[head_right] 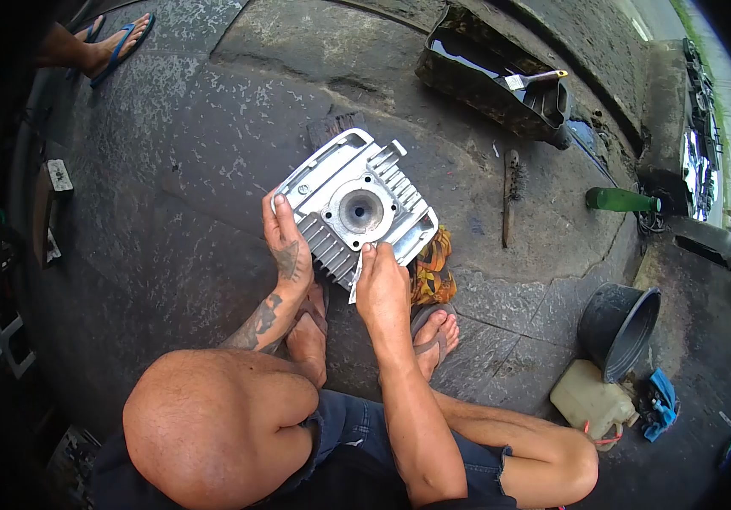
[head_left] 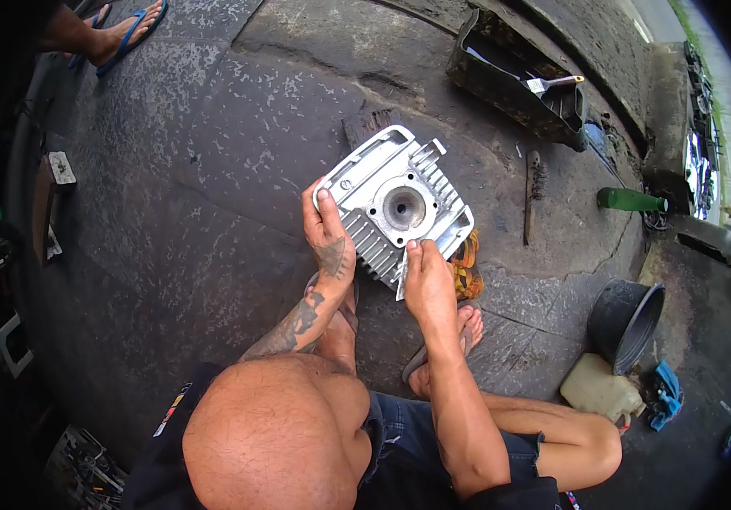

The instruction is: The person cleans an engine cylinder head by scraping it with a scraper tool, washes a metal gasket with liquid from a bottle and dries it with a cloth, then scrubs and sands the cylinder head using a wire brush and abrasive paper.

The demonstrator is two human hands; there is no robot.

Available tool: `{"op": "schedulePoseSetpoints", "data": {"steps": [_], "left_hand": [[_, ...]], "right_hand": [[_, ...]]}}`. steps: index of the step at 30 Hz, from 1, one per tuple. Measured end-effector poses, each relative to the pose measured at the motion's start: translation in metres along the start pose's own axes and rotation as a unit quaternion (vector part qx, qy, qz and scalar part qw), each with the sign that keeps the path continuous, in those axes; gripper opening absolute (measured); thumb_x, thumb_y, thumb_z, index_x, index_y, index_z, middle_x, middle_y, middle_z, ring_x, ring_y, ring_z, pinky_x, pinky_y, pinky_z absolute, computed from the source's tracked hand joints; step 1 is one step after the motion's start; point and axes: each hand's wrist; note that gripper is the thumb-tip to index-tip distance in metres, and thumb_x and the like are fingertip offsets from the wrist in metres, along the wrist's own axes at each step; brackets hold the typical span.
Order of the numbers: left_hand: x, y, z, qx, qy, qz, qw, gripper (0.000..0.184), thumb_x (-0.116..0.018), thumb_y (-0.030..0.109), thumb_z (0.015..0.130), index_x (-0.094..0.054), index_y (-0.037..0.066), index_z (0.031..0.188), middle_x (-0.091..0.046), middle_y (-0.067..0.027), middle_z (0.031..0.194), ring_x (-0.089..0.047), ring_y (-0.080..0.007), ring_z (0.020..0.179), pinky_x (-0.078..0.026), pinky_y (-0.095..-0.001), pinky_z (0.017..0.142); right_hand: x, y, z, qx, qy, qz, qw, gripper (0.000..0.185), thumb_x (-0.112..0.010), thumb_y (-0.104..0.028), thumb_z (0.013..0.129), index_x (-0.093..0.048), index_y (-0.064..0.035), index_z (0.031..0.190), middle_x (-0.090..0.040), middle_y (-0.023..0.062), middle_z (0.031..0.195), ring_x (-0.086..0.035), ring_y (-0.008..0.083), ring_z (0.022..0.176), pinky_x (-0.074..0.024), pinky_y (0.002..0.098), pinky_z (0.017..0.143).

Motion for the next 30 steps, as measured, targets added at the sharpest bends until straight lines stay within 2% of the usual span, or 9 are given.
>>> {"op": "schedulePoseSetpoints", "data": {"steps": [3,6,7,9,12,16,21,27,30], "left_hand": [[0.007,0.002,0.001,0.029,-0.026,0.001,0.999,0.039,-0.04,0.032,0.105,-0.049,0.001,0.127,-0.055,-0.0146,0.12,-0.052,-0.0207,0.113,-0.041,-0.0355,0.098],[0.012,0.016,-0.002,-0.109,-0.003,0.145,0.983,0.044,-0.057,0.033,0.097,-0.051,0.006,0.13,-0.036,-0.0172,0.14,-0.024,-0.0332,0.137,-0.021,-0.0506,0.113],[0.015,0.032,-0.003,-0.119,-0.007,0.143,0.982,0.044,-0.057,0.033,0.097,-0.051,0.006,0.13,-0.036,-0.0172,0.14,-0.024,-0.0332,0.137,-0.021,-0.0506,0.113],[0.022,0.063,-0.007,-0.248,-0.262,0.383,0.85,0.049,-0.065,0.04,0.089,-0.055,0.012,0.129,-0.04,-0.0127,0.138,-0.025,-0.0318,0.139,-0.015,-0.0582,0.115],[0.02,0.066,-0.005,-0.279,-0.351,0.442,0.777,0.047,-0.073,0.043,0.081,-0.063,0.018,0.119,-0.041,-0.0068,0.137,-0.021,-0.0327,0.141,-0.003,-0.0741,0.107],[0.016,0.066,-0.003,-0.353,-0.344,0.451,0.744,0.033,-0.074,0.041,0.078,-0.069,0.024,0.107,-0.056,-0.0005,0.126,-0.033,-0.0311,0.139,-0.007,-0.0712,0.109],[-0.012,0.066,-0.01,-0.35,-0.335,0.48,0.731,0.043,-0.07,0.044,0.083,-0.061,0.012,0.109,-0.052,-0.0083,0.118,-0.044,-0.033,0.125,-0.022,-0.0622,0.11],[-0.02,0.055,-0.007,-0.382,-0.326,0.495,0.709,0.036,-0.072,0.031,0.078,-0.059,0.01,0.103,-0.053,-0.0087,0.108,-0.044,-0.0388,0.12,-0.03,-0.0644,0.102],[-0.013,0.057,0.0,-0.362,-0.365,0.442,0.735,0.03,-0.074,0.024,0.072,-0.058,0.009,0.092,-0.052,-0.0086,0.105,-0.044,-0.0392,0.119,-0.028,-0.0656,0.103]], "right_hand": [[0.022,0.004,0.004,0.036,-0.037,-0.029,0.998,0.033,-0.052,-0.026,0.099,-0.054,0.0036,0.086,-0.059,0.0306,0.073,-0.061,0.0488,0.077,-0.0447,0.0526,0.064],[0.058,0.021,0.012,0.016,-0.097,0.003,0.995,0.032,-0.055,-0.026,0.097,-0.054,0.0028,0.085,-0.059,0.0272,0.076,-0.057,0.0465,0.074,-0.0448,0.0466,0.067],[0.068,0.031,0.014,0.018,-0.085,0.032,0.996,0.032,-0.056,-0.026,0.097,-0.053,0.0029,0.085,-0.058,0.0268,0.076,-0.056,0.046,0.073,-0.0446,0.0453,0.067],[0.076,0.059,0.021,-0.023,0.014,0.041,0.999,0.031,-0.055,-0.026,0.096,-0.052,0.0029,0.084,-0.056,0.0269,0.074,-0.053,0.0458,0.071,-0.0436,0.0454,0.066],[0.06,0.11,0.036,-0.043,0.148,-0.006,0.988,0.03,-0.053,-0.025,0.096,-0.053,0.0025,0.084,-0.058,0.0274,0.076,-0.055,0.0478,0.074,-0.0428,0.0482,0.066],[0.033,0.141,0.047,-0.051,0.202,0.007,0.978,0.029,-0.052,-0.023,0.096,-0.055,0.002,0.081,-0.061,0.0262,0.077,-0.057,0.0476,0.075,-0.0409,0.0517,0.066],[-0.003,0.184,0.09,0.026,0.316,0.103,0.943,0.029,-0.049,-0.022,0.098,-0.053,0.0044,0.089,-0.056,0.0235,0.077,-0.05,0.0366,0.069,-0.0417,0.0455,0.068],[0.027,0.088,0.087,0.086,0.255,0.168,0.948,0.02,-0.053,-0.015,0.095,-0.051,0.0044,0.089,-0.054,0.0234,0.083,-0.052,0.0424,0.077,-0.0417,0.0473,0.071],[0.031,0.073,0.091,0.104,0.239,0.197,0.945,0.017,-0.052,-0.014,0.096,-0.055,0.0027,0.096,-0.065,0.0213,0.086,-0.064,0.0408,0.081,-0.0484,0.0445,0.071]]}}
Point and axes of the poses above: each hand's wrist, its own z-axis towards the middle knuckle, its own x-axis out of the back of the hand, y = z × x
